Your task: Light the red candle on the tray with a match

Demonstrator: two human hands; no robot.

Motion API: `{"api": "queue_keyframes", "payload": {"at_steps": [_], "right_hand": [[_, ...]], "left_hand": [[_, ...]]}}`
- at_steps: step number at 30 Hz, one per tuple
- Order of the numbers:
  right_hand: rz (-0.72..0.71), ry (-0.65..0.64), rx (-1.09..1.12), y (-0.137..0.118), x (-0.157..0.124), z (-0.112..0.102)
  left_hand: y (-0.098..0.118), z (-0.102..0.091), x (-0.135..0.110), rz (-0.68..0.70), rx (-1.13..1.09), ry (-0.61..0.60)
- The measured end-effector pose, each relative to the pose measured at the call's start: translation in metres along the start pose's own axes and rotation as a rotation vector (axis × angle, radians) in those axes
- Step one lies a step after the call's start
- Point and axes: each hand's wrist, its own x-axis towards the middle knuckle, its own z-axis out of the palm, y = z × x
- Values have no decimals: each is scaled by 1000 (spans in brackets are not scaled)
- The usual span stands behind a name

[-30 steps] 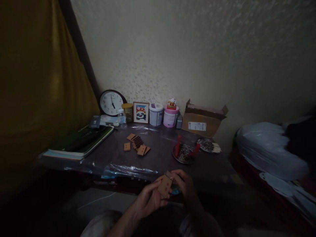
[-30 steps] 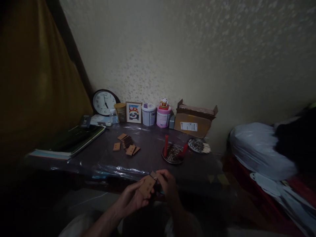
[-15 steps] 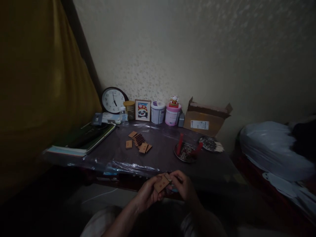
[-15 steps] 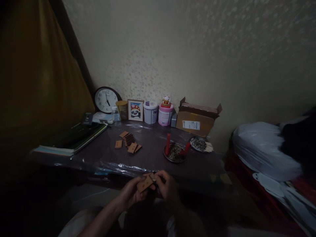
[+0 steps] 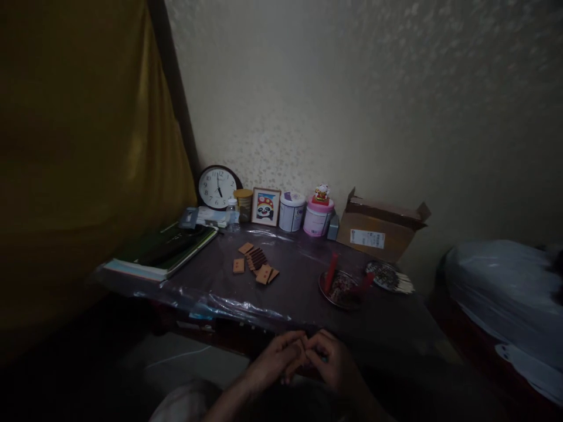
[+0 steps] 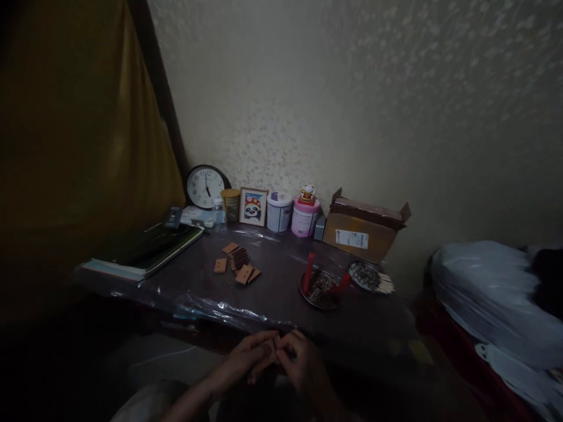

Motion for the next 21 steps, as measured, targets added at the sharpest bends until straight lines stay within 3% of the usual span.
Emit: {"api": "queue_keyframes", "payload": {"at_steps": [11,21], "right_hand": [[-37,-76,-49,-12,-4,-2],[-67,-62,-116,3,-1,7]], "left_hand": [[-2,3,-2,10,147,-2],[1,4,-4,38,234,-58]]}}
